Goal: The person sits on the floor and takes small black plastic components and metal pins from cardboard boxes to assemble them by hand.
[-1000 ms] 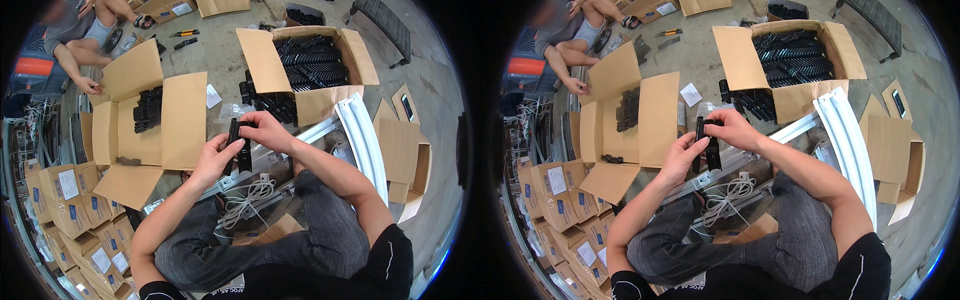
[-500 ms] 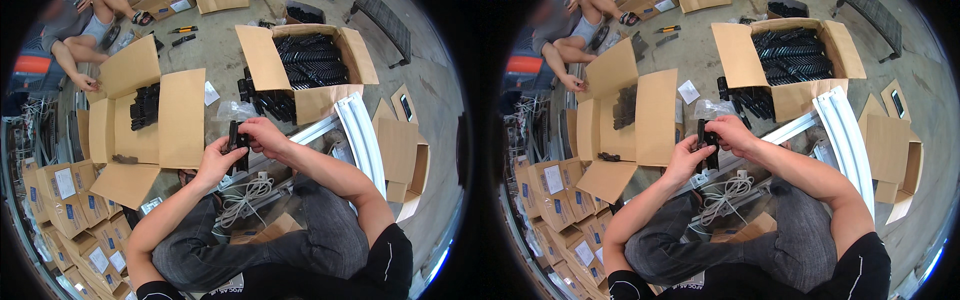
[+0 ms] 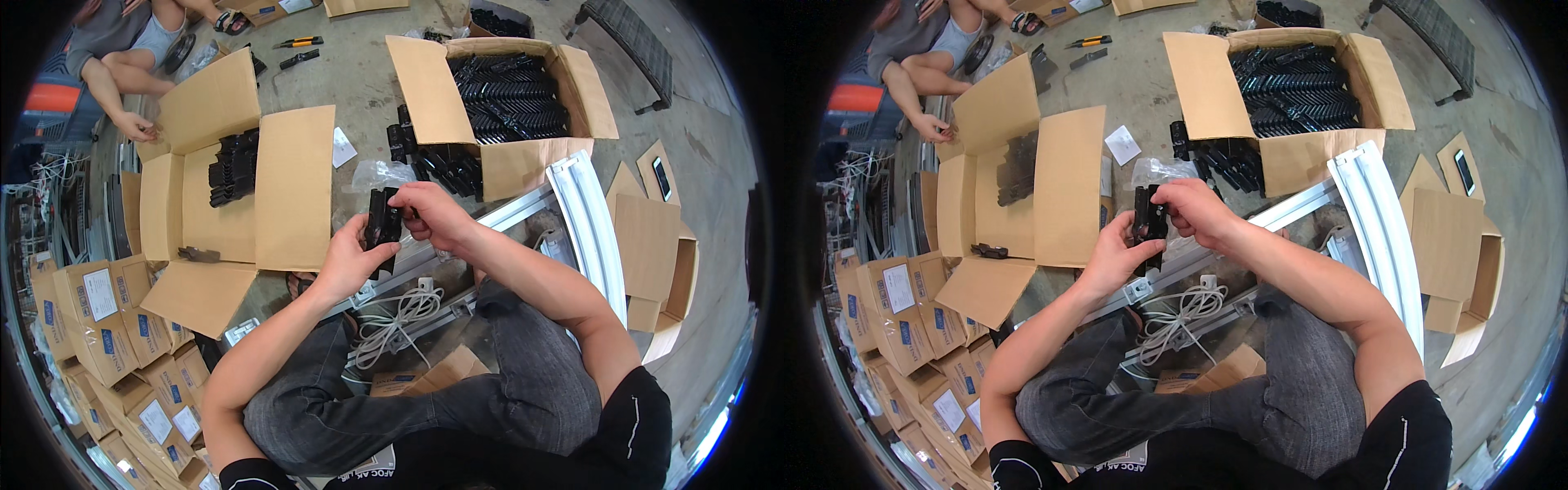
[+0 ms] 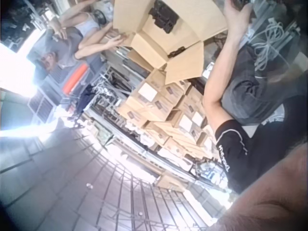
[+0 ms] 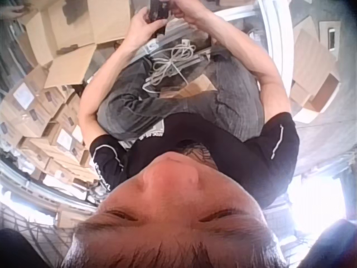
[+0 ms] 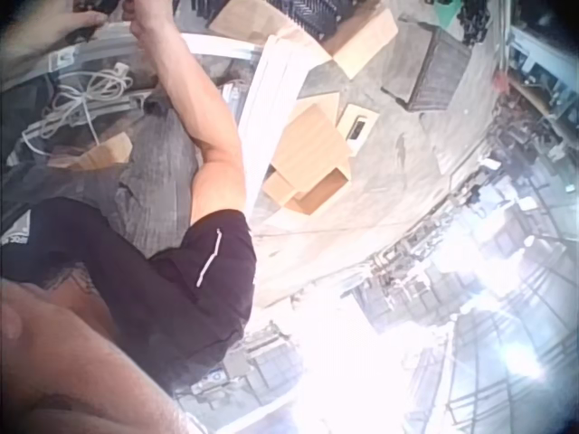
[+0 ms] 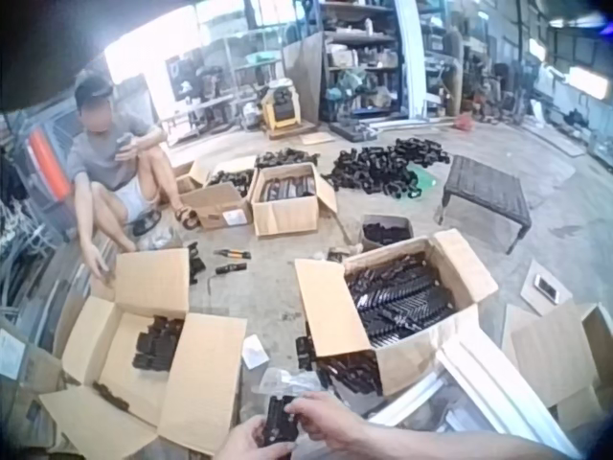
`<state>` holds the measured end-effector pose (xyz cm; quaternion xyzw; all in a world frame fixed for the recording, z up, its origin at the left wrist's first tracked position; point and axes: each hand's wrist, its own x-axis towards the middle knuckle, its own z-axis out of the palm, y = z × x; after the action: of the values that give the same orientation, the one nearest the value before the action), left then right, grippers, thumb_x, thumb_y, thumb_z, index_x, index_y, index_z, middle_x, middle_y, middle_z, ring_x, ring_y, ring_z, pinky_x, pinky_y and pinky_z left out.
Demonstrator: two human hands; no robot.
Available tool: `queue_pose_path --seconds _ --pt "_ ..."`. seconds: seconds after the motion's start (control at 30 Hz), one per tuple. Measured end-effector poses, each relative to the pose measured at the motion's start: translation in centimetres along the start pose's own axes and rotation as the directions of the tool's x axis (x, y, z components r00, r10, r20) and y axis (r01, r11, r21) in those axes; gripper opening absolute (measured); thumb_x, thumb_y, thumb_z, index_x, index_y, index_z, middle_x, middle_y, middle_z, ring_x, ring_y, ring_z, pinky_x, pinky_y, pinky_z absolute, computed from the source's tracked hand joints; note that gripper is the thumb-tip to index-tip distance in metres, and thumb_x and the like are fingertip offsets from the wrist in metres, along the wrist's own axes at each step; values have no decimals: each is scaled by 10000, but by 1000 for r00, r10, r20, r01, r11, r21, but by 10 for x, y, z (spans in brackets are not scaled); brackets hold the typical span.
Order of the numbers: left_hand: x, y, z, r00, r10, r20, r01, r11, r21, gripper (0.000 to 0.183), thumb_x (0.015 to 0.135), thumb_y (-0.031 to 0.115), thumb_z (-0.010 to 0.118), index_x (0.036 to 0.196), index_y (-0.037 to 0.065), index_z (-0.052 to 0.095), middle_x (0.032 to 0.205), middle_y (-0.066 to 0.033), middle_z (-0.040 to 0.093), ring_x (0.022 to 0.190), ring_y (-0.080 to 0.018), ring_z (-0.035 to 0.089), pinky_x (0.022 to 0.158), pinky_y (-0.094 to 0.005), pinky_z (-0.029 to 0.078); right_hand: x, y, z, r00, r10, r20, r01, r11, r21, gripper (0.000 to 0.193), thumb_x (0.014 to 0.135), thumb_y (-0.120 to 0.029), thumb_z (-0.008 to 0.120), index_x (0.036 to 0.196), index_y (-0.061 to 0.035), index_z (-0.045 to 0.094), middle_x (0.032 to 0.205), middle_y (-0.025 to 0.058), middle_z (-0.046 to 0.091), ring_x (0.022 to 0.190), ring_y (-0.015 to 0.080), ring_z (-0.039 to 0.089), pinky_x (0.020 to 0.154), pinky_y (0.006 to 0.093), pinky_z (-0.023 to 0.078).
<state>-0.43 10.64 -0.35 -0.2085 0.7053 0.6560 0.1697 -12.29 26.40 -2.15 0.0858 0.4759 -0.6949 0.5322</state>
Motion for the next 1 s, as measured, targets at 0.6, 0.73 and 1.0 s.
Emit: queue_pose_path --seconds 0.6,0.73,1.0 --pt "-6 17 -4 979 -59 198 124 934 -336 412 946 56 626 1306 -21 441 1121 -107 645 985 -245 697 841 -349 568 -5 -1 1 970 -97 225 101 995 -6 235 944 -247 695 1034 -35 642 740 -27 590 556 30 454 482 203 321" --pt "-8 15 -5 978 -42 205 109 937 -330 408 950 63 623 1304 -28 442 1131 -111 637 983 -252 699 836 -348 573 -3 0 -1 957 -77 280 104 991 -80 267 943 -267 698 1042 -27 641 761 -9 613 569 35 471 486 198 319" --pt "0 8 -6 997 -66 40 76 940 -332 358 932 74 669 1206 -18 459 1029 -90 606 912 -251 705 795 -361 590 4 10 -8 981 -40 190 43 999 -12 265 944 -300 695 921 -43 635 640 -65 471 494 22 357 427 218 224"
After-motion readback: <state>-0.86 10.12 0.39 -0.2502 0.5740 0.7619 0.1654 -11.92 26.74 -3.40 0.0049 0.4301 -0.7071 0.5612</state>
